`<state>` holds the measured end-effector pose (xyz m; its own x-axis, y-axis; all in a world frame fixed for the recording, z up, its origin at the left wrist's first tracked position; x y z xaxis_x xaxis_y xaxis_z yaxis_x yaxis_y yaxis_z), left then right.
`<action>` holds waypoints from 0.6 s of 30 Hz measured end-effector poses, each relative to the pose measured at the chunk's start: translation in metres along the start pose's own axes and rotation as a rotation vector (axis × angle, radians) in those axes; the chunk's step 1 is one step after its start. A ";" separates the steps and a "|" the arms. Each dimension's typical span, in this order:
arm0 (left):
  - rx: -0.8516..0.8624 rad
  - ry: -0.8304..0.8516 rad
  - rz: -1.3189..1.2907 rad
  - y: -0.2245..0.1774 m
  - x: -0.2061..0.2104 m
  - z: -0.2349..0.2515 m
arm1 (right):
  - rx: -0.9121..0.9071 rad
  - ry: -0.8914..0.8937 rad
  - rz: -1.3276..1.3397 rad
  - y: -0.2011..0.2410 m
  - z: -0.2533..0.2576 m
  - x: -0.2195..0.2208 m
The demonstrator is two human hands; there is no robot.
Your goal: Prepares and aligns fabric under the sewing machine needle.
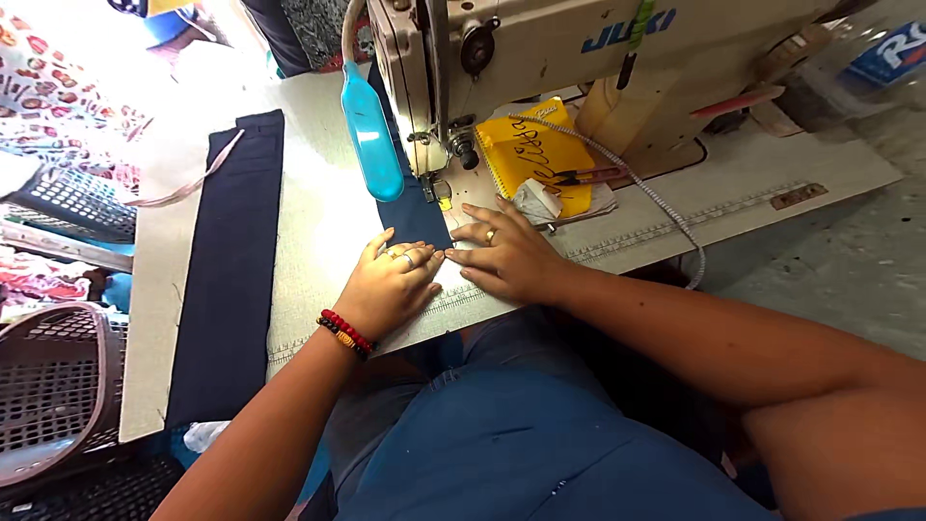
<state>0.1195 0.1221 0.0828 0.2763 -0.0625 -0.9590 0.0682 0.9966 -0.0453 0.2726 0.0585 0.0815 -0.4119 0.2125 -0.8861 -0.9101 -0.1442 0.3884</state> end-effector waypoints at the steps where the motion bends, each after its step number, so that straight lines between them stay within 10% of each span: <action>1: -0.007 0.011 -0.002 0.004 0.000 0.001 | 0.010 0.013 0.004 -0.002 0.004 0.001; 13: -0.077 0.011 -0.064 0.051 0.008 0.014 | 0.144 0.050 -0.082 -0.015 0.033 0.004; 18: -0.131 0.028 -0.080 0.069 0.011 0.017 | 0.285 -0.377 -0.045 -0.050 0.001 -0.061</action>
<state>0.1434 0.1894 0.0734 0.2478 -0.1423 -0.9583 -0.0373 0.9870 -0.1562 0.3429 0.0533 0.1162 -0.3112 0.5562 -0.7706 -0.8819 0.1332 0.4523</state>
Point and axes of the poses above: each hand's wrist, its own z-axis towards the middle knuckle, its own x-axis out of the palm, y = z × x, the point moved 7 cm from there along z, towards the middle knuckle, and after that the axes turned 15 degrees about x, right-handed, at the moved point
